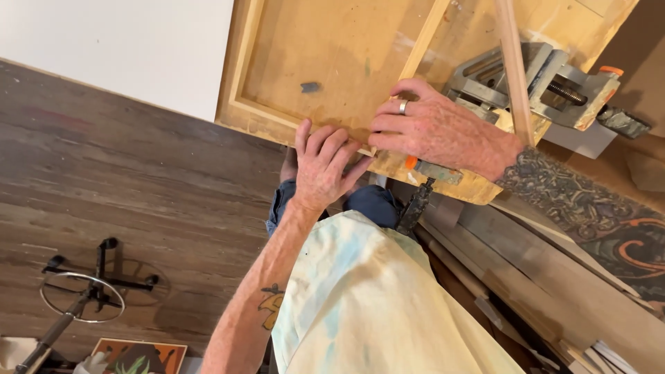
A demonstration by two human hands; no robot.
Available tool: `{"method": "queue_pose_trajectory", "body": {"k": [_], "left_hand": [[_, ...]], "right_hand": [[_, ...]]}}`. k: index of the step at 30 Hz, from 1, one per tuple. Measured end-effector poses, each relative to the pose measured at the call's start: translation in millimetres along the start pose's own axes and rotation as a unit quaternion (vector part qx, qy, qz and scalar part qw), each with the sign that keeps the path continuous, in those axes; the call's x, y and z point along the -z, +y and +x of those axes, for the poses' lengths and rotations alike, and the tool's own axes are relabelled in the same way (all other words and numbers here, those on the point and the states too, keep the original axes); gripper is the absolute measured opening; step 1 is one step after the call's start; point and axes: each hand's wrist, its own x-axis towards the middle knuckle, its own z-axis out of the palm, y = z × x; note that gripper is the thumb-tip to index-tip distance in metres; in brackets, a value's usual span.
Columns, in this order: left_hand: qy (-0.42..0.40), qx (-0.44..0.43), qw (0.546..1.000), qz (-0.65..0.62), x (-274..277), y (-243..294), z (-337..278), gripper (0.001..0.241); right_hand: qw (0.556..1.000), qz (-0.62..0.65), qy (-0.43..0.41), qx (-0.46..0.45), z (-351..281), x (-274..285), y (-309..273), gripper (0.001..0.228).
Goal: Assembling a small wooden frame using glue, a hammer, and a corner clamp on a workbench.
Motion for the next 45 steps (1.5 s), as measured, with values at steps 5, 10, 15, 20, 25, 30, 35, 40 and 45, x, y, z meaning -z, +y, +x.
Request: {"method": "queue_pose_trajectory", "body": {"k": [5,10,15,20,25,30,35,40,45], "left_hand": [[0.006,-0.007,1.0,0.002,-0.6,1.6,0.9,0.025],[0.008,-0.014,1.0,0.002,-0.2,-0.1,2.6,0.023],[0.012,-0.013,1.0,0.0,1.4,2.8,5.0,0.024],[0.028,-0.014,0.999,0.011,-3.2,2.1,3.4,0.028],[0.034,-0.036,0.999,0.007,-0.4,3.2,7.1,0.027],[0.035,-0.046,0.998,-0.001,2.6,5.6,12.2,0.022],[0.034,-0.043,0.998,0.012,2.0,5.0,11.3,0.024],[0.008,-0.03,0.999,0.014,6.7,6.3,9.2,0.033],[-0.004,-0.022,1.0,0.009,7.8,4.7,10.4,0.035]], "right_hand": [[1.0,0.0,-0.001,0.006,6.8,11.3,-2.3,0.006],[1.0,-0.012,0.0,0.013,7.2,8.1,0.9,0.004],[0.999,-0.02,0.023,0.017,9.5,7.4,0.5,0.009],[0.999,-0.02,0.028,0.024,7.8,9.9,0.1,0.007],[0.999,-0.018,0.033,0.024,5.8,4.2,0.5,0.01],[0.999,-0.03,0.021,0.015,7.8,6.6,0.2,0.012],[1.0,-0.02,0.011,0.007,8.4,9.9,-2.0,0.01],[0.999,0.009,-0.053,-0.004,9.2,21.9,-3.7,0.004],[0.993,0.078,-0.076,-0.041,13.1,38.1,-4.9,0.016]]}}
